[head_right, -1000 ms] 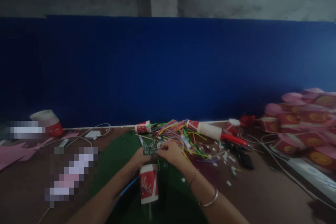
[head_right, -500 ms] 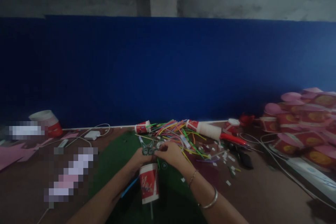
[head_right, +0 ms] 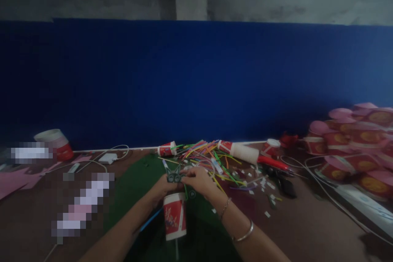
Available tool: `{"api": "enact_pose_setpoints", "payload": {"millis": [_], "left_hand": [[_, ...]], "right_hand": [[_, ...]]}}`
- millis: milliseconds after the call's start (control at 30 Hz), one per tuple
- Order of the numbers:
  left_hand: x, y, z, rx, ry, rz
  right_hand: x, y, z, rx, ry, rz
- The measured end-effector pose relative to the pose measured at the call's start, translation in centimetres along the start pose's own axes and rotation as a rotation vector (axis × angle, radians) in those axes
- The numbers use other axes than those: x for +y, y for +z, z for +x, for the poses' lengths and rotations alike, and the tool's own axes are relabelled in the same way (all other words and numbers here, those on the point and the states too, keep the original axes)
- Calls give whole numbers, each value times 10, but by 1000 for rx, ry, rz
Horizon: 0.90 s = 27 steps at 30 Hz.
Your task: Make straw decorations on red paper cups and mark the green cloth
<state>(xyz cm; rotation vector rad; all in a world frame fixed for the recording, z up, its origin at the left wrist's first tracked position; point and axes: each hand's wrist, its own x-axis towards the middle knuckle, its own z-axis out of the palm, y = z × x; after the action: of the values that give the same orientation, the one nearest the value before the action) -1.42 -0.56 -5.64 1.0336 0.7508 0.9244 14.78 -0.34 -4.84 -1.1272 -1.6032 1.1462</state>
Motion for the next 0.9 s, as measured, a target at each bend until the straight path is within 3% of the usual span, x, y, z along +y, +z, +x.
{"api": "enact_pose_setpoints", "payload": {"millis": [100,200,300,433,600,900], "left_hand": [[0,-1,0,34,9,-18],[-1,-4,2,142,-4,-1],[-4,-10,7,253,-2,80],[-5,-16,11,308,25,129],[0,-10,9,289,77,131],[2,-2,5,240,138,69]], "right_hand": [[1,1,1,39,-18,-64],[6,0,3,68,-34,-94],[10,-1,5,70,-44,-70],[9,-1,5,48,8,-34],[7,1,4,37,71,-5],[11,1,4,59,32,-53]]}}
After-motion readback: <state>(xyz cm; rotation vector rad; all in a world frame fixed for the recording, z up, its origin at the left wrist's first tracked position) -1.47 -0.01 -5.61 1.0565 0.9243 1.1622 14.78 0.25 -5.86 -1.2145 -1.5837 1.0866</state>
